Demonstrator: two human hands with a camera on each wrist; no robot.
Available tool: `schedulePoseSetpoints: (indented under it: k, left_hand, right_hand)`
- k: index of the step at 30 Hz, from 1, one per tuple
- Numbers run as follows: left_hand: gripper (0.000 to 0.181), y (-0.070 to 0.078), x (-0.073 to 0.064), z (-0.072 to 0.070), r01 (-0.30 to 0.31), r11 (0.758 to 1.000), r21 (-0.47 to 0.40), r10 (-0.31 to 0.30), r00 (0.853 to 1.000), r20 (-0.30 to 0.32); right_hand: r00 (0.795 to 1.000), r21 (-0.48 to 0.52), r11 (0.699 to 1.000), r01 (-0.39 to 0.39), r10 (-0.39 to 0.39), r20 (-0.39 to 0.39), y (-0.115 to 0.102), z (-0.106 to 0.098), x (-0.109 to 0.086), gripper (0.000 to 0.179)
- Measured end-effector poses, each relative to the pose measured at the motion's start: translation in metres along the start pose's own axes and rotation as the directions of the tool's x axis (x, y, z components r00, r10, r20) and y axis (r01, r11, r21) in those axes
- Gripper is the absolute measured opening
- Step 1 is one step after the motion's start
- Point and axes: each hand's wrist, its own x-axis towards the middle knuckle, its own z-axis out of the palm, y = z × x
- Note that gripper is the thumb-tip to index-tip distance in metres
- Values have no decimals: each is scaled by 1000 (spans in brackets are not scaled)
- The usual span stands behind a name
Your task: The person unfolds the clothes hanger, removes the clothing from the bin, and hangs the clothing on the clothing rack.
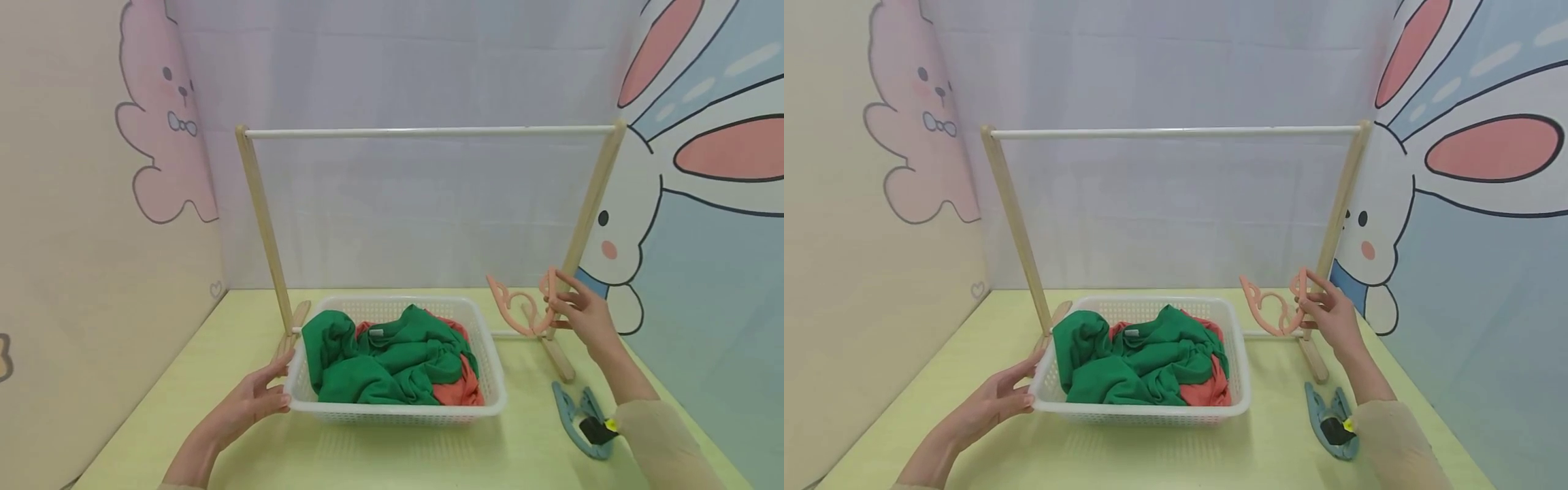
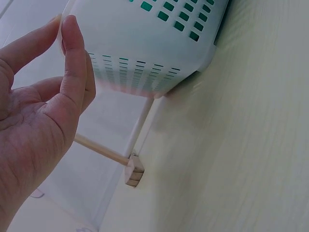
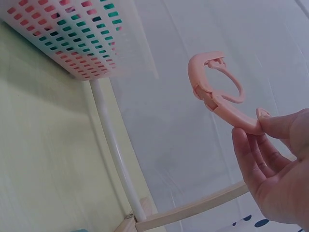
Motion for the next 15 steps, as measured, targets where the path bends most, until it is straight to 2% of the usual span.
schedulePoseSetpoints:
  k: [6,15]
  left_hand:
    - [74,1,0,1,9,1000,4,-9,1000,-11]
    - [75,-2,0,0,15,1000,-8,-15,1000,-8]
  right_hand:
    - [1000,134,991,27,-28,7,-6,10,-2,63]
    - [999,212,977,36,-39,11,-8,28,-8,61]
